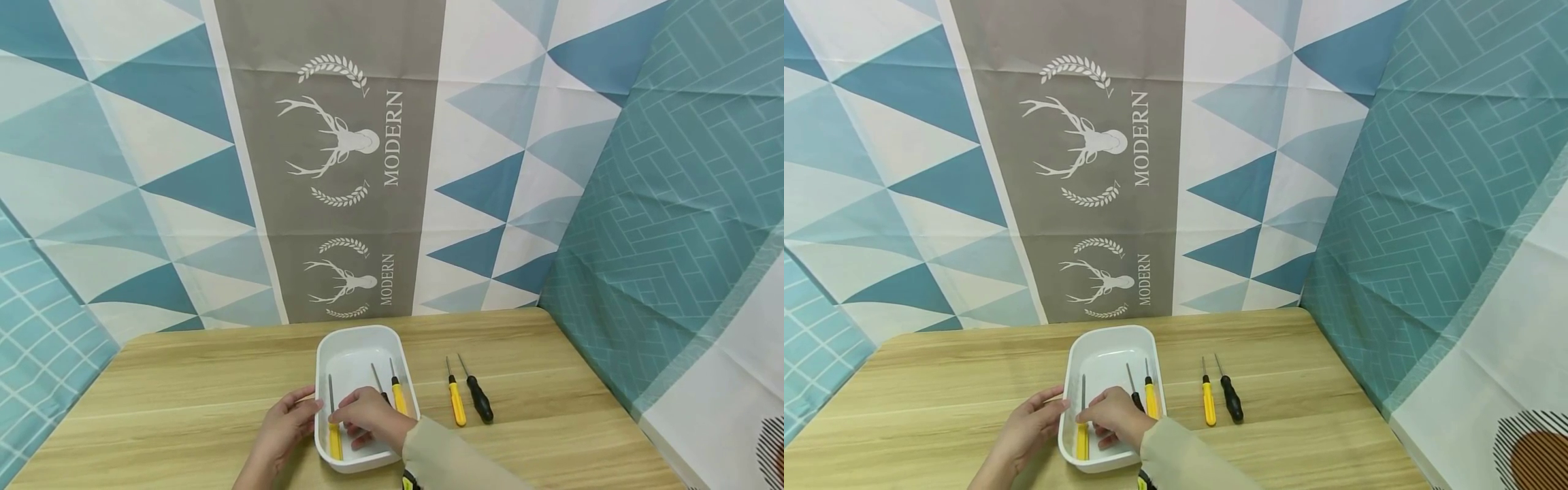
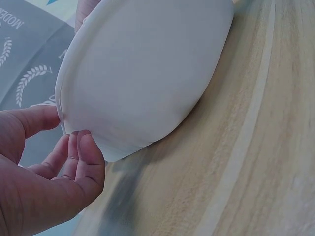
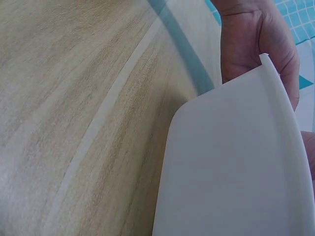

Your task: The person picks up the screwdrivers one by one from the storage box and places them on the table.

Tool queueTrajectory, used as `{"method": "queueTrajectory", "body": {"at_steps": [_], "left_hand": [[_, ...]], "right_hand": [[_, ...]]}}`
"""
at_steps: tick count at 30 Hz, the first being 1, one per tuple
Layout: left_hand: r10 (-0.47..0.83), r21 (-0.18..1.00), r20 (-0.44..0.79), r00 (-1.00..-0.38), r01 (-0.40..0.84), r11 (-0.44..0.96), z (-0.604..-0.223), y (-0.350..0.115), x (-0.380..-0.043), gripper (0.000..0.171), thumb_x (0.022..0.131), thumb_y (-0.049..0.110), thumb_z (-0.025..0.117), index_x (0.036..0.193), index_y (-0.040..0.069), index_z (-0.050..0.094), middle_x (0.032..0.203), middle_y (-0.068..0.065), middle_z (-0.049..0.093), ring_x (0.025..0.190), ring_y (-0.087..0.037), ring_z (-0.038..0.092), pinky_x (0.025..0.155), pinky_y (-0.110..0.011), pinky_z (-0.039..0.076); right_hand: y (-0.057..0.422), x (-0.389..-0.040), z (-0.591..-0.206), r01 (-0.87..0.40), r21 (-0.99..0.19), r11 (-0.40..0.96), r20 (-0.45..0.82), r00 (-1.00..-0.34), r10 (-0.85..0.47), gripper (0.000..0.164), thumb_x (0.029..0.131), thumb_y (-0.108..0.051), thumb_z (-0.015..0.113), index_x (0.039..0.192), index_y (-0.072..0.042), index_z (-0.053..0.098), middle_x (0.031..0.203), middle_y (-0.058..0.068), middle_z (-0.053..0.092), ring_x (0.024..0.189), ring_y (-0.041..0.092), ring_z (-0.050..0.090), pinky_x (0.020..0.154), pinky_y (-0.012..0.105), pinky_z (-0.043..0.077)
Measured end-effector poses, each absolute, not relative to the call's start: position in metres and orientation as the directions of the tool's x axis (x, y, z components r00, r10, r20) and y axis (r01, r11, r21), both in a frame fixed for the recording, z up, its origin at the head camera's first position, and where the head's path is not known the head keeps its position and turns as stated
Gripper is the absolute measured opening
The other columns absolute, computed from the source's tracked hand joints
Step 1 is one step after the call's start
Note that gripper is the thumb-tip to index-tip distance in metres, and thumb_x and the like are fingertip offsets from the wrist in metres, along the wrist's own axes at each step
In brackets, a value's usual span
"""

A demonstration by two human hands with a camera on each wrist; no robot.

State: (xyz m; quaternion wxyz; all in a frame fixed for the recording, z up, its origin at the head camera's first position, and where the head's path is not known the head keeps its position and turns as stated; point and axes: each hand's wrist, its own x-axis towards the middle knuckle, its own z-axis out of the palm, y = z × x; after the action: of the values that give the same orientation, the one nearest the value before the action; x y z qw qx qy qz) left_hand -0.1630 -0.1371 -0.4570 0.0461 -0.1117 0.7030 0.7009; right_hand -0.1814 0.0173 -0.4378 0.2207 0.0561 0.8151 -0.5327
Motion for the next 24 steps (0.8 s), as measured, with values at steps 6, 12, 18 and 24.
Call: {"method": "queueTrajectory", "body": {"at_steps": [6,12,18,24], "left_hand": [[-0.094,0.975,-0.223,-0.970,-0.223,-0.012,-0.4568,-0.1366,-0.1624,0.053,0.085,0.014,0.065,0.131,-0.005,0.045,0.103,-0.013,0.063,0.085,-0.017,0.063,0.073,-0.029,0.054],[-0.089,0.975,-0.220,-0.971,-0.220,-0.013,-0.4572,-0.1370,-0.1624,0.053,0.086,0.014,0.064,0.131,-0.004,0.044,0.105,-0.014,0.062,0.086,-0.017,0.063,0.073,-0.029,0.054],[-0.078,0.975,-0.223,-0.972,-0.223,-0.006,-0.4561,-0.1379,-0.1624,0.055,0.086,0.016,0.065,0.132,-0.004,0.043,0.106,-0.014,0.062,0.087,-0.017,0.063,0.073,-0.029,0.054],[-0.066,0.974,-0.223,-0.972,-0.224,0.006,-0.4569,-0.1395,-0.1639,0.056,0.087,0.018,0.064,0.133,-0.004,0.042,0.109,-0.014,0.061,0.088,-0.017,0.063,0.074,-0.030,0.053]], "right_hand": [[0.0160,-0.1810,-0.4397,0.323,-0.845,0.427,-0.415,-0.899,-0.142,0.019,0.077,-0.018,0.074,0.086,-0.009,0.060,0.074,0.005,0.058,0.060,0.014,0.056,0.047,0.024,0.051],[0.0150,-0.1800,-0.4396,0.319,-0.843,0.433,-0.412,-0.901,-0.138,0.019,0.077,-0.018,0.074,0.086,-0.007,0.061,0.075,0.006,0.059,0.061,0.014,0.056,0.047,0.025,0.052],[0.0124,-0.1776,-0.4373,0.307,-0.837,0.453,-0.403,-0.906,-0.129,0.020,0.077,-0.019,0.074,0.084,-0.007,0.060,0.074,0.006,0.059,0.059,0.014,0.057,0.046,0.024,0.051],[0.0092,-0.1767,-0.4367,0.299,-0.837,0.458,-0.396,-0.909,-0.130,0.020,0.075,-0.017,0.074,0.083,-0.006,0.060,0.073,0.005,0.059,0.059,0.015,0.058,0.047,0.026,0.053]]}}
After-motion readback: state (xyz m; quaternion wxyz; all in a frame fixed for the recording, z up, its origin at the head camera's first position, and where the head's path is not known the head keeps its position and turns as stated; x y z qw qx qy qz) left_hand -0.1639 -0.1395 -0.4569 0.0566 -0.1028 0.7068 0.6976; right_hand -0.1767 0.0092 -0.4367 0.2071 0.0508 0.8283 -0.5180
